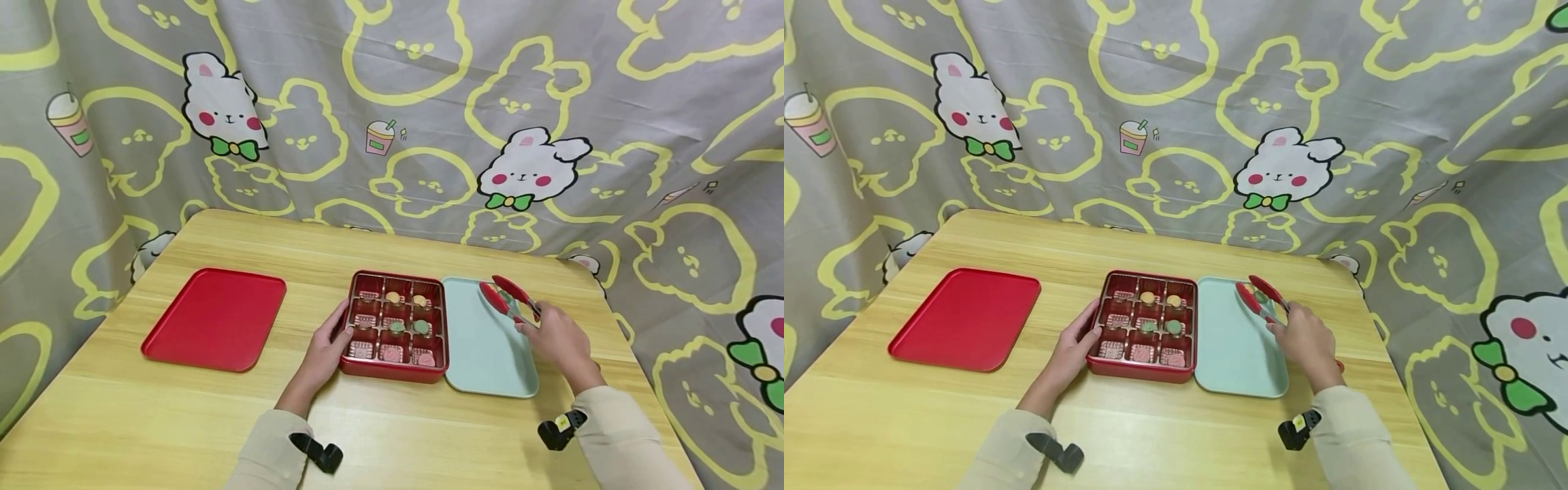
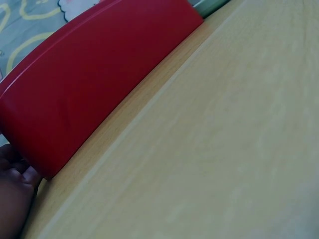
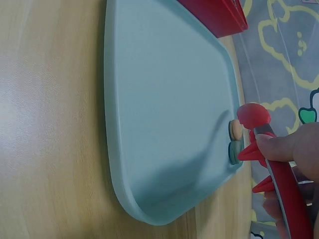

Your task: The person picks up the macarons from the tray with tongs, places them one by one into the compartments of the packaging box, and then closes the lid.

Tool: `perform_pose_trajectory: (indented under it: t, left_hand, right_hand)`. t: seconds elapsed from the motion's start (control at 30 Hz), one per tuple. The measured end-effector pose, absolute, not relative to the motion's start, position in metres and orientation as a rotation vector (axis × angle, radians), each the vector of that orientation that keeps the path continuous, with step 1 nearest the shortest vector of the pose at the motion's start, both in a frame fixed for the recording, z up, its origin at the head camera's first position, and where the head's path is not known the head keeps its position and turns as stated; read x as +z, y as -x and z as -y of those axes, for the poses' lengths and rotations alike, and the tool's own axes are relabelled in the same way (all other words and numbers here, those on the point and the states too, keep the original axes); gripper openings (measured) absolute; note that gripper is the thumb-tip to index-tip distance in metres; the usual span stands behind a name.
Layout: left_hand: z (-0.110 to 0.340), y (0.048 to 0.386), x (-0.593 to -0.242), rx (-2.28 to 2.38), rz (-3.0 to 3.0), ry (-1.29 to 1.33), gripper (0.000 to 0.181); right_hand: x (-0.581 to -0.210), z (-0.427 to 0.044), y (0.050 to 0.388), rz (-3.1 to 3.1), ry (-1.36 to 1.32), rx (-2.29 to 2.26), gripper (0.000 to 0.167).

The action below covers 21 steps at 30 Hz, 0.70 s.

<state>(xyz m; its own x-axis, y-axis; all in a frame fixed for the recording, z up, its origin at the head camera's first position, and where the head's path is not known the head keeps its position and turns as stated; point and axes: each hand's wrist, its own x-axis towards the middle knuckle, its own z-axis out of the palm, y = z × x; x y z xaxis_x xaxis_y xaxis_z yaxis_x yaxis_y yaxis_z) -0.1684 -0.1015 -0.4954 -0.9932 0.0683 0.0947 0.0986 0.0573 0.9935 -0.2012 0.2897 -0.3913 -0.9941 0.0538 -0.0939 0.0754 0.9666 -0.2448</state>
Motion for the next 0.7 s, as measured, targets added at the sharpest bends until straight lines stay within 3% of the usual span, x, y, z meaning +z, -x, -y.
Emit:
perform_pose_trajectory:
  t: [0.5, 0.7]
  left_hand:
    - [0.101, 0.168, -0.493, -2.134, 2.253, 0.179, 0.055]
    - [0.1, 0.161, -0.474, -2.14, 2.279, 0.169, 0.056]
  right_hand:
    - [-0.393, -0.291, 0.209, -2.966, -0.122, -0.335, 0.06]
    - [-0.391, -0.29, 0.211, -2.945, -0.138, -0.299, 0.064]
